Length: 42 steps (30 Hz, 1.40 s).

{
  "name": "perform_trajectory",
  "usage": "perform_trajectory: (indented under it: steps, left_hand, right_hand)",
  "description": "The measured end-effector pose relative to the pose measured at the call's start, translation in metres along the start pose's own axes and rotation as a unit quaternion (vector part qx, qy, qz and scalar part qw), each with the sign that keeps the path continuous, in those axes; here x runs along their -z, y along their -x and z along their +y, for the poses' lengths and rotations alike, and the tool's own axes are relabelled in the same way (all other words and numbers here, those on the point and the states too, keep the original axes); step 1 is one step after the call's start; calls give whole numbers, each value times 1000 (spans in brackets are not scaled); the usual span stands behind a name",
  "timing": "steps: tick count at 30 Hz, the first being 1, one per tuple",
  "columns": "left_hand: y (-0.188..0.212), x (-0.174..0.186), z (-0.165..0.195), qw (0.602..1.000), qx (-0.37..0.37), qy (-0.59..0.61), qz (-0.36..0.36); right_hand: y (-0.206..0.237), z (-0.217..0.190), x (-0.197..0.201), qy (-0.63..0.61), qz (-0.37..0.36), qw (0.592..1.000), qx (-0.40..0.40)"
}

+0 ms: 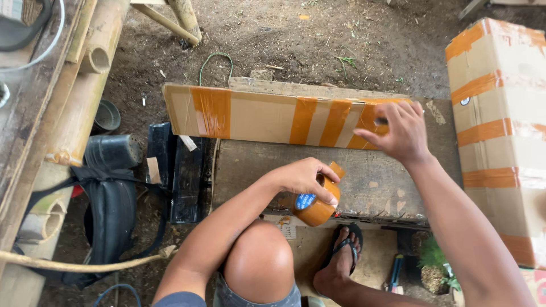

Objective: The person tapes a long cardboard box with orange packing tape, then uses a knife to cut the taped box open. The person then uses scissors to trim the edges of the opened box.

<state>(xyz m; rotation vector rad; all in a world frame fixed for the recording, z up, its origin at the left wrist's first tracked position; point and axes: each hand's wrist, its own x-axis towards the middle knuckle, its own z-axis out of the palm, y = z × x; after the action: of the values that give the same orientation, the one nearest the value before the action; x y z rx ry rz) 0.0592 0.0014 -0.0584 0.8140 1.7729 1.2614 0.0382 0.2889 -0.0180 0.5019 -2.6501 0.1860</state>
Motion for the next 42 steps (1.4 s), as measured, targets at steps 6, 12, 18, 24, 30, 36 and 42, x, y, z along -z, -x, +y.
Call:
perform_trajectory:
  steps: [6, 12, 18, 24, 30, 36, 42]
  left_hand:
    - [-7, -6, 4, 999, -14, -16, -47]
    - [-9, -11, 10, 997, 3, -59, -50]
    - [5, -2, 7, 996, -2, -88, -34]
    - [20, 6, 0, 996, -22, -87, -27]
    - [25, 6, 0, 995, -53, -70, -54]
    - [23, 1, 6, 989, -47, -76, -119]
    - [19, -2, 9, 982, -47, -119, -141]
  right_hand:
    - [14, -3, 13, 22, 4, 998, -51]
    - [-57, -27, -7, -29, -126, 982, -140]
    - [-63, -21, 1, -60, -115, 991, 26]
    - [4, -16, 16, 99, -125, 979, 129]
    - [93, -13, 17, 86, -268, 937, 207]
    - [46, -25, 19, 129, -72, 978, 146]
    - [-68, -66, -9, 62, -79, 992, 80]
